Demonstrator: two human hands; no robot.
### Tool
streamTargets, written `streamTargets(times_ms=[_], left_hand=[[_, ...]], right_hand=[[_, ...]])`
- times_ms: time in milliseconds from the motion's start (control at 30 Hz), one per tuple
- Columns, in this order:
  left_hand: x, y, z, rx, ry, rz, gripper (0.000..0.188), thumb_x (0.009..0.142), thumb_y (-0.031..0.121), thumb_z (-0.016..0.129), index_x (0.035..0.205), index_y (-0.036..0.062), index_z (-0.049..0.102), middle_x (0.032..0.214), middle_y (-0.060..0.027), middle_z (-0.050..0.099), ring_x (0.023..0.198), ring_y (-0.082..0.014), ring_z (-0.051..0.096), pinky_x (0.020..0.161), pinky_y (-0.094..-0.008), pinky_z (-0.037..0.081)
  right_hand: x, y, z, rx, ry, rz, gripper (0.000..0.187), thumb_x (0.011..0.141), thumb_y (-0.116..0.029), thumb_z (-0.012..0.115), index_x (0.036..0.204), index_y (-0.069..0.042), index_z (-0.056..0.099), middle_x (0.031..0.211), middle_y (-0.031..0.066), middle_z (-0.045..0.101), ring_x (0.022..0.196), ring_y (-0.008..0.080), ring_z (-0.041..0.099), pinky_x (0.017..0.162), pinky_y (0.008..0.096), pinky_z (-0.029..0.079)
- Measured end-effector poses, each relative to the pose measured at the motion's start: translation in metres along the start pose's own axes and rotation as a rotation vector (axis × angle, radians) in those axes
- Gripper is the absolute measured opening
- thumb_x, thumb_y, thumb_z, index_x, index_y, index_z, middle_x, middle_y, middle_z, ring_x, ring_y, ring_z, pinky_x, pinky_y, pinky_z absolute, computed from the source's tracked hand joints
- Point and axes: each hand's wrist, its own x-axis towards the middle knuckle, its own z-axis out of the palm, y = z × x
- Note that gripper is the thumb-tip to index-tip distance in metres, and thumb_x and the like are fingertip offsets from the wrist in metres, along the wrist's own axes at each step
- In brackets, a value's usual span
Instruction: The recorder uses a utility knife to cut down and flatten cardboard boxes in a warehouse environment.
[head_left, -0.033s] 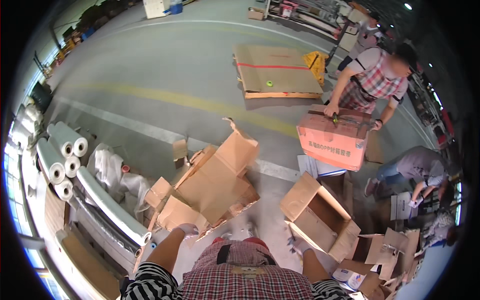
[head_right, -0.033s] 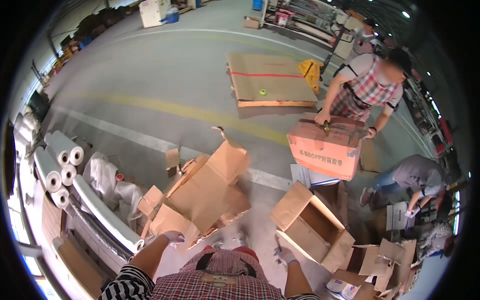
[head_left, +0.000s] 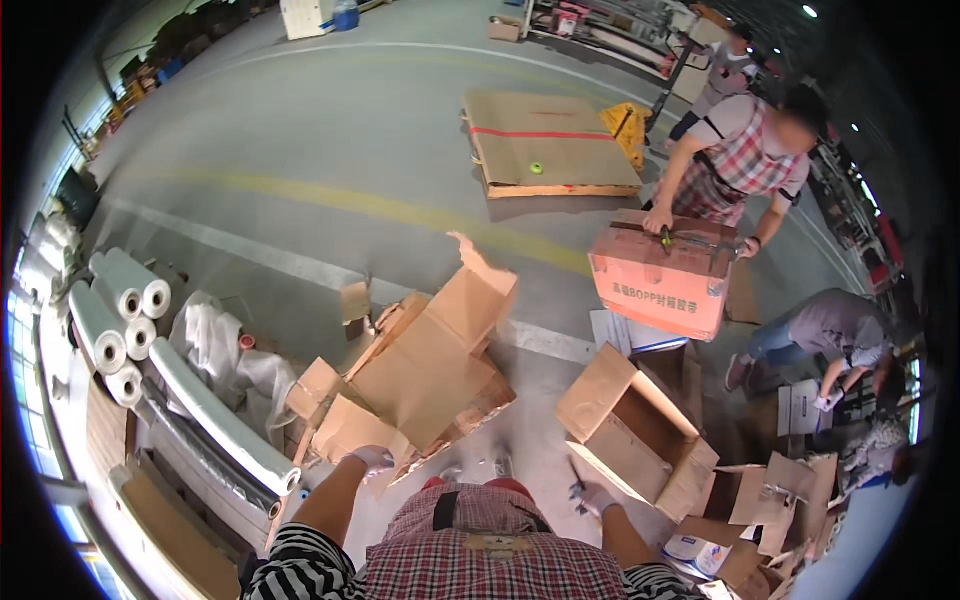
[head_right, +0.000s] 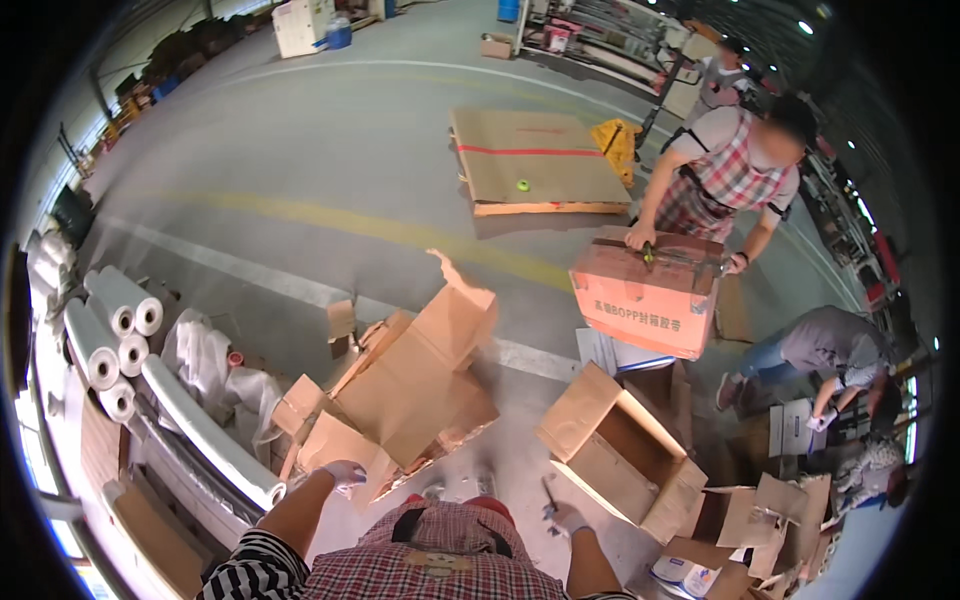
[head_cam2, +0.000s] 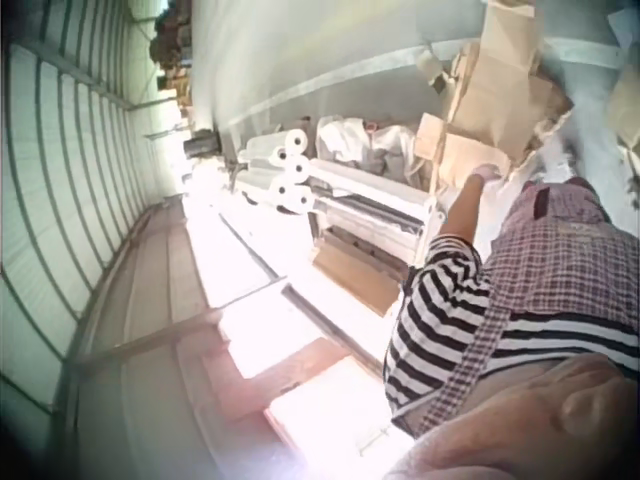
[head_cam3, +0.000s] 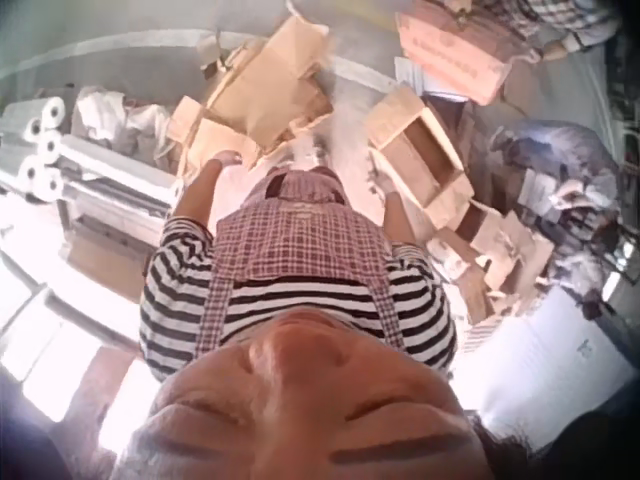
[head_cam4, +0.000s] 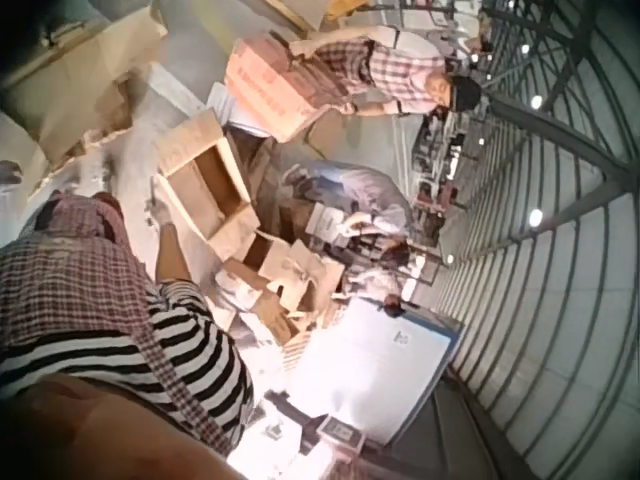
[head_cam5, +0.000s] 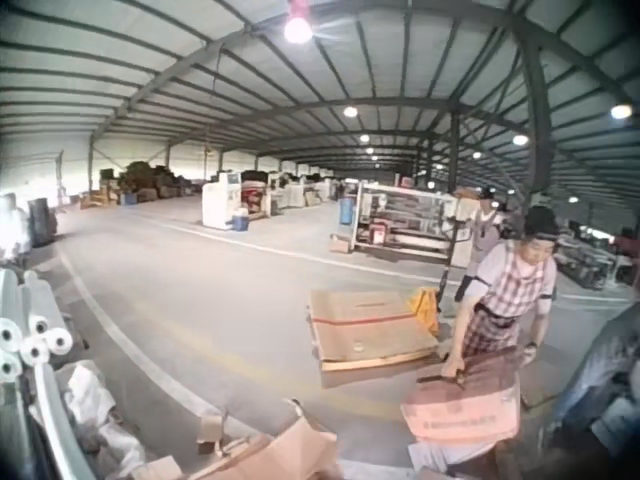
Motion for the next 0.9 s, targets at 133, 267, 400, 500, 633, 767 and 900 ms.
streamTargets(times_ms=[133, 267, 400, 500, 633, 767, 900], left_hand=[[0.031, 0.004, -0.016, 0.197, 0.129, 0.090, 0.048, 0.080, 0.039, 0.067, 0.120, 0.0133, 0.065, 0.113, -0.0161, 0.068, 0.103, -0.0317, 0.065, 0.091, -0.0388, 0.050], [0.054, 0.035, -0.005, 0.370, 0.132, 0.164, 0.049, 0.080, 0.043, 0.066, 0.118, 0.0126, 0.065, 0.113, -0.0163, 0.068, 0.104, -0.0324, 0.064, 0.091, -0.0386, 0.049], [0.064, 0.070, 0.026, 0.350, 0.053, 0.311, 0.052, 0.079, 0.049, 0.067, 0.115, 0.0122, 0.066, 0.111, -0.0160, 0.068, 0.103, -0.0335, 0.064, 0.091, -0.0402, 0.049], [0.057, 0.072, 0.048, 0.384, 0.020, 0.225, 0.055, 0.079, 0.054, 0.066, 0.121, 0.0183, 0.064, 0.118, -0.0162, 0.065, 0.111, -0.0326, 0.060, 0.097, -0.0399, 0.045], [0.038, 0.075, 0.062, 0.382, -0.023, 0.135, 0.059, 0.079, 0.050, 0.070, 0.124, 0.0129, 0.062, 0.118, -0.0163, 0.065, 0.105, -0.0321, 0.063, 0.089, -0.0409, 0.052], [0.049, 0.082, 0.066, 0.406, -0.039, 0.174, 0.063, 0.078, 0.045, 0.073, 0.128, 0.0095, 0.059, 0.117, -0.0168, 0.066, 0.106, -0.0307, 0.064, 0.090, -0.0376, 0.051], [0.103, 0.046, 0.068, 0.357, -0.084, 0.269, 0.061, 0.079, 0.044, 0.074, 0.127, 0.0094, 0.059, 0.114, -0.0159, 0.068, 0.107, -0.0295, 0.064, 0.094, -0.0356, 0.048]], right_hand=[[-0.038, 0.016, 0.029, -0.072, -0.039, 0.023, 0.028, 0.095, -0.021, 0.052, 0.118, -0.006, 0.060, 0.094, 0.0102, 0.068, 0.060, 0.0211, 0.065, 0.053, 0.0346, 0.057], [-0.046, 0.016, 0.014, -0.018, -0.014, 0.004, 0.029, 0.095, -0.019, 0.051, 0.120, -0.005, 0.058, 0.100, 0.0110, 0.069, 0.063, 0.0207, 0.068, 0.055, 0.0336, 0.058], [-0.031, 0.034, -0.022, 0.038, 0.041, 0.027, 0.029, 0.094, -0.019, 0.053, 0.119, -0.006, 0.059, 0.101, 0.0110, 0.069, 0.064, 0.0206, 0.068, 0.055, 0.0336, 0.058], [-0.012, 0.044, -0.046, 0.024, 0.056, 0.057, 0.029, 0.093, -0.020, 0.055, 0.118, -0.006, 0.059, 0.098, 0.0109, 0.069, 0.066, 0.0205, 0.068, 0.056, 0.0339, 0.058], [-0.005, 0.033, -0.079, -0.010, 0.062, 0.013, 0.027, 0.091, -0.019, 0.058, 0.114, -0.006, 0.060, 0.092, 0.0106, 0.067, 0.069, 0.0202, 0.068, 0.060, 0.0342, 0.059], [-0.017, 0.041, -0.101, -0.054, 0.105, -0.020, 0.029, 0.087, -0.015, 0.061, 0.115, -0.006, 0.059, 0.090, 0.0106, 0.066, 0.070, 0.0191, 0.068, 0.061, 0.0341, 0.059], [-0.036, 0.063, -0.089, 0.265, 0.099, -0.128, 0.032, 0.090, -0.018, 0.057, 0.119, -0.004, 0.055, 0.087, 0.0104, 0.064, 0.066, 0.0201, 0.066, 0.057, 0.0354, 0.058]])
